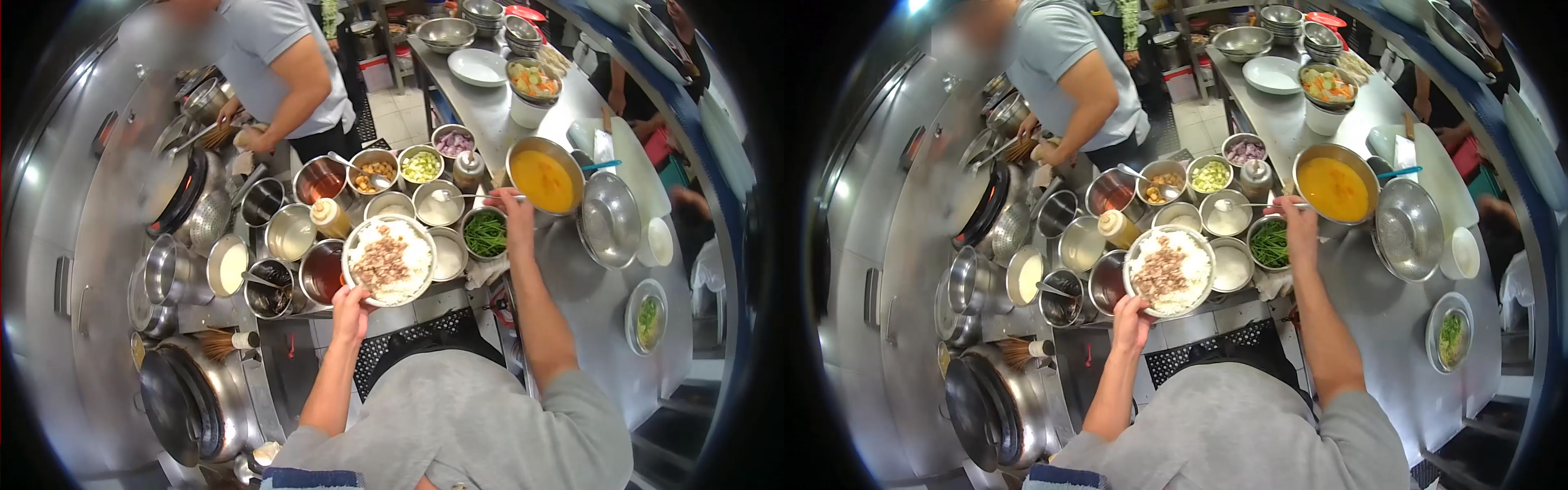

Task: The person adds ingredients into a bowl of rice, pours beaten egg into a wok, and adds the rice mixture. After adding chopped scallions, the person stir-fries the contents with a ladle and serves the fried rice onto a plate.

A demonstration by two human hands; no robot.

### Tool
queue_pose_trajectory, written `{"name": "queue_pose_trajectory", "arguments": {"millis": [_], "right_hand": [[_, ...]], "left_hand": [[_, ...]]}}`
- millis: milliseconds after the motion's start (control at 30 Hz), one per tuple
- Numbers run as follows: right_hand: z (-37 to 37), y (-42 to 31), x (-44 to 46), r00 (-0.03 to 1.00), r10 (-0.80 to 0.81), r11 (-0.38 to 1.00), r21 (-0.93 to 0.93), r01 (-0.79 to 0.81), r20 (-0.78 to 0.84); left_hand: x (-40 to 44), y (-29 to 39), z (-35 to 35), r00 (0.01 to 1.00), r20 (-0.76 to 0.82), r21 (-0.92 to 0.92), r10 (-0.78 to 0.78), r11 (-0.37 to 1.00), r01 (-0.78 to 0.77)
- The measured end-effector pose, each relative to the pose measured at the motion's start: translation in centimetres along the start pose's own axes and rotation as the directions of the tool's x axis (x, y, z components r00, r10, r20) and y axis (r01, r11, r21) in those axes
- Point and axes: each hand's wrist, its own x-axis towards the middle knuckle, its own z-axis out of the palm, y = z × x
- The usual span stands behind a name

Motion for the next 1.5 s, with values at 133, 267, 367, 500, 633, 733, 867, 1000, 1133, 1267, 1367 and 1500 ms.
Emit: {"name": "queue_pose_trajectory", "arguments": {"millis": [133,267,367,500,633,733,867,1000,1133,1267,1367,1500], "right_hand": [[-0.4,-1.5,0.2,1.0,0.003,0.986,0.166,-0.002,-0.008],[-0.8,-2.4,-0.7,0.998,0.052,0.978,0.206,-0.043,-0.041],[-0.7,-2.0,-1.1,0.997,-0.04,0.984,0.171,0.05,-0.061],[-3.7,-4.1,-2.7,0.988,-0.044,0.988,0.14,0.065,-0.145],[0.2,-5.3,-3.0,1.0,0.017,0.963,0.269,-0.012,-0.014],[0.5,-6.2,-3.7,0.999,-0.013,0.953,0.304,-0.001,0.044],[1.0,-6.8,-4.3,0.995,0.0,0.948,0.316,-0.031,0.099],[1.8,-7.4,-4.9,0.991,-0.015,0.954,0.298,-0.025,0.13],[2.3,-7.8,-5.3,0.986,-0.023,0.955,0.296,-0.027,0.167],[2.3,-7.6,-5.6,0.981,-0.019,0.959,0.283,-0.037,0.195],[2.2,-7.9,-5.7,0.976,-0.024,0.963,0.268,-0.036,0.215],[2.5,-8.4,-6.5,0.971,-0.025,0.957,0.288,-0.046,0.239]], "left_hand": [[1.7,-1.2,0.5,0.999,-0.041,-0.03,0.009,1.0,-0.01],[2.2,-1.5,1.4,1.0,-0.009,-0.041,-0.006,0.999,0.005],[3.4,-2.6,0.5,0.998,-0.057,0.052,0.018,0.999,-0.015],[1.8,-0.7,3.5,0.995,0.075,0.007,-0.071,0.997,0.071],[2.4,-1.1,2.4,0.998,0.061,0.008,-0.03,1.0,0.029],[2.2,-0.9,2.4,0.995,0.089,0.007,-0.046,0.999,0.046],[1.4,-0.7,2.5,0.997,0.074,0.017,-0.032,0.999,0.031],[1.4,-0.9,1.3,0.996,0.085,-0.006,-0.026,1.0,0.027],[1.1,-0.9,0.7,0.997,0.067,-0.042,-0.026,0.999,0.029],[0.1,-0.4,0.5,0.998,0.056,-0.063,-0.007,0.998,0.011],[0.0,-0.5,0.2,0.998,0.052,-0.076,-0.016,0.997,0.02],[-0.5,-0.1,0.1,0.997,0.075,-0.056,0.002,0.998,0.002]]}}
